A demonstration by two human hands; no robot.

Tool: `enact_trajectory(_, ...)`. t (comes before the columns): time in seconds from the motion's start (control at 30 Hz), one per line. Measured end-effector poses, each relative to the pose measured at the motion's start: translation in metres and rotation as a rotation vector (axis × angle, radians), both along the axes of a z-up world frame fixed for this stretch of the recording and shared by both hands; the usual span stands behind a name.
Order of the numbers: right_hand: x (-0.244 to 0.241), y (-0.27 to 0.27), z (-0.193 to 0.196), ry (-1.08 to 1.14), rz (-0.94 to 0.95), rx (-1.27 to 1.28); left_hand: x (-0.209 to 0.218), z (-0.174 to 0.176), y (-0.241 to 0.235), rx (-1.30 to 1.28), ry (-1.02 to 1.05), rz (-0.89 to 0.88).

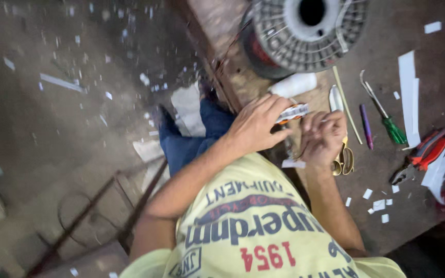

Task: The person winds white thread around a small electrical component with copper windings, likely a motor stator. They hold the component in their left hand and wrap the thread with their right hand, occasionally adjusting the component's position.

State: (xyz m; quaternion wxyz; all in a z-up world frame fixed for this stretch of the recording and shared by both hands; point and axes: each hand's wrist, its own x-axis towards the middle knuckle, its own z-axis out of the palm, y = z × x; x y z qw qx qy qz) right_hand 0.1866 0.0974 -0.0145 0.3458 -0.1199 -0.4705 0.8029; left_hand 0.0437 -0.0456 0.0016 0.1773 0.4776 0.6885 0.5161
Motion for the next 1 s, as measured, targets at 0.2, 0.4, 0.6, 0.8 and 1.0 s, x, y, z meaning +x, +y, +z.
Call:
enact_trajectory(0.2, 0.004, -0.002, -0.01, -0.049, -0.068, 0.002, -0.012, 0.014, 0.026, 0.083, 0.091, 0.013)
enact_trajectory(0.4, 0.007, 0.011, -0.012, -0.074, 0.025, -0.033, -0.025, 0.017, 0.043, -0.044, -0.024, -0.154)
enact_trajectory(0.6, 0.017, 0.019, -0.003, -0.067, 0.14, -0.039, -0.013, -0.004, 0.052, 0.12, -0.164, -0.097)
enact_trajectory(0.8, 0.014, 0.034, 0.002, -0.083, 0.247, -0.068, -0.018, -0.026, 0.045, 0.021, 0.1, -0.216)
enact_trajectory(1.0, 0.008, 0.052, 0.004, -0.146, 0.313, 0.103, -0.03, -0.032, 0.039, 0.029, 0.446, -0.256)
